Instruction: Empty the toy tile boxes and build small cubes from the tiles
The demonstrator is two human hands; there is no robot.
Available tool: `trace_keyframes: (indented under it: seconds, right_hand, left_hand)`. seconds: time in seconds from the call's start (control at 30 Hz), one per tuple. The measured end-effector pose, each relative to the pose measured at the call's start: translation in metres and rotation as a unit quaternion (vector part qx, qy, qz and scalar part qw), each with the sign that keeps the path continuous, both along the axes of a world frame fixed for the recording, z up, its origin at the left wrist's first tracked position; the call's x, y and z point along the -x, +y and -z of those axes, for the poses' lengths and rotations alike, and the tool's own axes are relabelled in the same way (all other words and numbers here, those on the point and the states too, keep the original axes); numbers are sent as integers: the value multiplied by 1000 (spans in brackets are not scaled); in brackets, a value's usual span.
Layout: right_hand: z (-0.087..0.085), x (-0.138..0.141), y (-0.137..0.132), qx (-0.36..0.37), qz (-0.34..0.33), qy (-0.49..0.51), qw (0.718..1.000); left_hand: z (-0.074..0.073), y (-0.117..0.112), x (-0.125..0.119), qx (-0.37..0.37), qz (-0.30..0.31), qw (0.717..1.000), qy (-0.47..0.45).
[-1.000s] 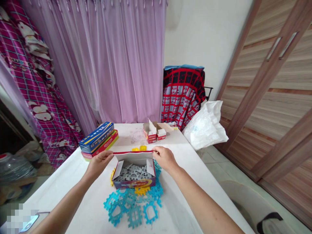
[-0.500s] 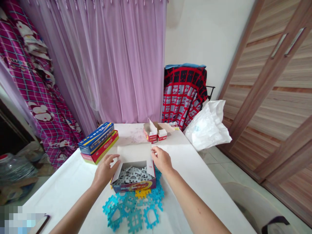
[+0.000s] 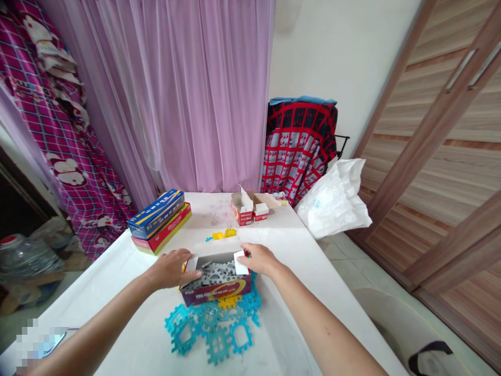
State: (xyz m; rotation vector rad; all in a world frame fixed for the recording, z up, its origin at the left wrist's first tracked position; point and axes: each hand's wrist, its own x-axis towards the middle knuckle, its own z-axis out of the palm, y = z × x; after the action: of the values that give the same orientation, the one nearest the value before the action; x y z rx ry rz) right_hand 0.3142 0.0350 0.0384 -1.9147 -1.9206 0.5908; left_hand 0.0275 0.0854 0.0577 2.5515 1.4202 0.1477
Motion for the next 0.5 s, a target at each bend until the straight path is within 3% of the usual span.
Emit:
trace_keyframes:
  seconds: [0.2, 0.33, 0.4, 0.5]
  right_hand:
    - [-34, 25, 0, 53, -10, -114, 992]
    - [-55, 38, 5, 120, -24, -183, 976]
    - [-61, 34, 8, 148, -55, -164, 974]
    - [-64, 15, 11, 201, -76, -55, 975]
  left_hand:
    - [-12, 9, -11, 65, -12, 996, 58]
    - [-16, 23, -2, 125, -1, 991, 49]
    - [-15, 27, 9, 154, 7, 988, 31]
    - [-10, 27, 29, 184, 12, 983, -7]
